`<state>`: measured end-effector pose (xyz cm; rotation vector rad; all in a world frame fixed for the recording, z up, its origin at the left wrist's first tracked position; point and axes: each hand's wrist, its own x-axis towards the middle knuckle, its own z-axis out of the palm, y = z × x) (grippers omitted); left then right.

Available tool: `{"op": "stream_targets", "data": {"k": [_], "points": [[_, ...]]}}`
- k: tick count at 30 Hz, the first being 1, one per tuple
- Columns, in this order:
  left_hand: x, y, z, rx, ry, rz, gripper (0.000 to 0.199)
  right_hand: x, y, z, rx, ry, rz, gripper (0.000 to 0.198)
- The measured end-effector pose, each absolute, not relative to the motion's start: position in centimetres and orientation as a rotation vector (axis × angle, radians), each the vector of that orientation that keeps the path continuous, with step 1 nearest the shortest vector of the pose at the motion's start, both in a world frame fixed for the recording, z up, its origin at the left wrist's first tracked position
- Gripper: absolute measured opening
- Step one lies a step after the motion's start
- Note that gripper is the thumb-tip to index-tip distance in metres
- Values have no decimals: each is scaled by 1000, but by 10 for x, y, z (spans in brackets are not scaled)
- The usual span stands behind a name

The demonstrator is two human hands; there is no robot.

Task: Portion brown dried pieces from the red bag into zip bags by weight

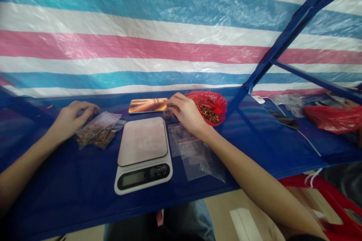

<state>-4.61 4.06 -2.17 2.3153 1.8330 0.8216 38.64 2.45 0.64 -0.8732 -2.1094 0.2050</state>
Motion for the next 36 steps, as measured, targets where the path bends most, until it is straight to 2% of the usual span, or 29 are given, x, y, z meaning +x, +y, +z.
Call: {"op": "stream_targets", "data": {"k": [36], "points": [[-43, 40, -20, 2340, 1835, 798, 45, 383, 26, 1, -854, -2133, 258, 18]]}}
